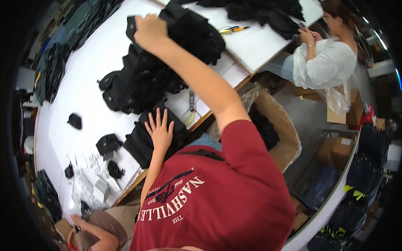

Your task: The recorder is inspecting, counting, and organizing black soft-shell pouches into bundles and placing them into a large shipping box.

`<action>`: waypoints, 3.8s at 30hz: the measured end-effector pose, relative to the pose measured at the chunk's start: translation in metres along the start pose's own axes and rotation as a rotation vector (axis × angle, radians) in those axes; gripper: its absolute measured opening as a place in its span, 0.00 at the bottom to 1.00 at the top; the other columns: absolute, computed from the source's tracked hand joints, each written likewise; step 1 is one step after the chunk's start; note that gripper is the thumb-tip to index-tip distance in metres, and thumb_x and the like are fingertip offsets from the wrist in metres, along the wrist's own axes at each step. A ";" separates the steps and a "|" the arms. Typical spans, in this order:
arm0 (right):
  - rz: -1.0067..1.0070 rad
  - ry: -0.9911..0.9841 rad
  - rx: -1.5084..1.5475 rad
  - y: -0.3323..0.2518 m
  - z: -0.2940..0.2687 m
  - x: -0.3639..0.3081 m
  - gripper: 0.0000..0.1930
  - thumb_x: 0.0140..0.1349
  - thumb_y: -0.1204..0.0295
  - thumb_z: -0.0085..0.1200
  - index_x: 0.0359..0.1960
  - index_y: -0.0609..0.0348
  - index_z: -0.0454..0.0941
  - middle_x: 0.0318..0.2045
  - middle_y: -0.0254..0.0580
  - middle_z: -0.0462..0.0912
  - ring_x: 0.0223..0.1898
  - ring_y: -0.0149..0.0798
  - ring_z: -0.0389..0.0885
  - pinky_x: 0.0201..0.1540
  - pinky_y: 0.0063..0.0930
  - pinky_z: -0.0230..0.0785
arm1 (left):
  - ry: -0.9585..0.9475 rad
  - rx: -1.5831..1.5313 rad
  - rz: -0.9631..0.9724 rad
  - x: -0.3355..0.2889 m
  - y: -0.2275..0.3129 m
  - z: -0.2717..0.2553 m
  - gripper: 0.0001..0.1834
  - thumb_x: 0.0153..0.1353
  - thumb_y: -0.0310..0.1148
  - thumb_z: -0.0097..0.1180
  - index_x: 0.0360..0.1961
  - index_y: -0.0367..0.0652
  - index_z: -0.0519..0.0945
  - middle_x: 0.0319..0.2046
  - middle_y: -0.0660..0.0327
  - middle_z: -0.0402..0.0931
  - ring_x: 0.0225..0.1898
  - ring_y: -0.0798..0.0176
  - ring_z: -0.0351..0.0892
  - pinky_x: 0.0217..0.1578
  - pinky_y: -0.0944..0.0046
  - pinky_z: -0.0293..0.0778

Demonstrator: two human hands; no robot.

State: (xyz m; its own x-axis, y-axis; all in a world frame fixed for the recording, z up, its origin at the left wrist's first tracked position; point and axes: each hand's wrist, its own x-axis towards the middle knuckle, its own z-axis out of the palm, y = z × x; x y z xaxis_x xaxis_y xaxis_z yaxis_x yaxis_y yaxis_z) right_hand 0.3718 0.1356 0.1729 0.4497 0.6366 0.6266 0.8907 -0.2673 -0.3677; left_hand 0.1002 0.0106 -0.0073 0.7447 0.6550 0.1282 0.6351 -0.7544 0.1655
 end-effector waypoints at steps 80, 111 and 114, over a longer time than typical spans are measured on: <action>0.320 0.159 0.470 0.100 -0.050 -0.083 0.19 0.49 0.66 0.68 0.41 0.63 0.81 0.37 0.43 0.84 0.39 0.39 0.82 0.44 0.27 0.71 | -0.008 -0.211 0.102 0.014 0.013 0.003 0.25 0.60 0.46 0.51 0.58 0.53 0.71 0.69 0.62 0.52 0.69 0.57 0.51 0.66 0.46 0.44; 0.505 -0.390 0.584 0.061 -0.061 -0.328 0.20 0.54 0.66 0.63 0.47 0.60 0.74 0.45 0.43 0.77 0.47 0.41 0.76 0.53 0.30 0.66 | -0.007 -0.209 0.166 0.020 0.029 -0.005 0.30 0.63 0.47 0.49 0.66 0.60 0.62 0.69 0.65 0.53 0.66 0.50 0.54 0.65 0.44 0.46; 0.915 -0.052 0.975 0.089 -0.052 -0.327 0.12 0.55 0.75 0.58 0.40 0.58 0.73 0.35 0.36 0.77 0.39 0.31 0.75 0.45 0.24 0.69 | -0.026 -0.197 0.179 0.019 0.031 -0.005 0.30 0.63 0.47 0.49 0.66 0.60 0.62 0.69 0.66 0.52 0.67 0.50 0.52 0.65 0.44 0.45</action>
State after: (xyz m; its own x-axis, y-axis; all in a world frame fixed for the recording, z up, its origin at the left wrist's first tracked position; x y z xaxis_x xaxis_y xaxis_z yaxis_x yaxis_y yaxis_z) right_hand 0.3072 -0.1345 -0.0291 0.8325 0.5397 -0.1253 -0.1479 -0.0014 -0.9890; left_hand 0.1329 -0.0005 0.0049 0.8484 0.5084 0.1476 0.4422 -0.8338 0.3304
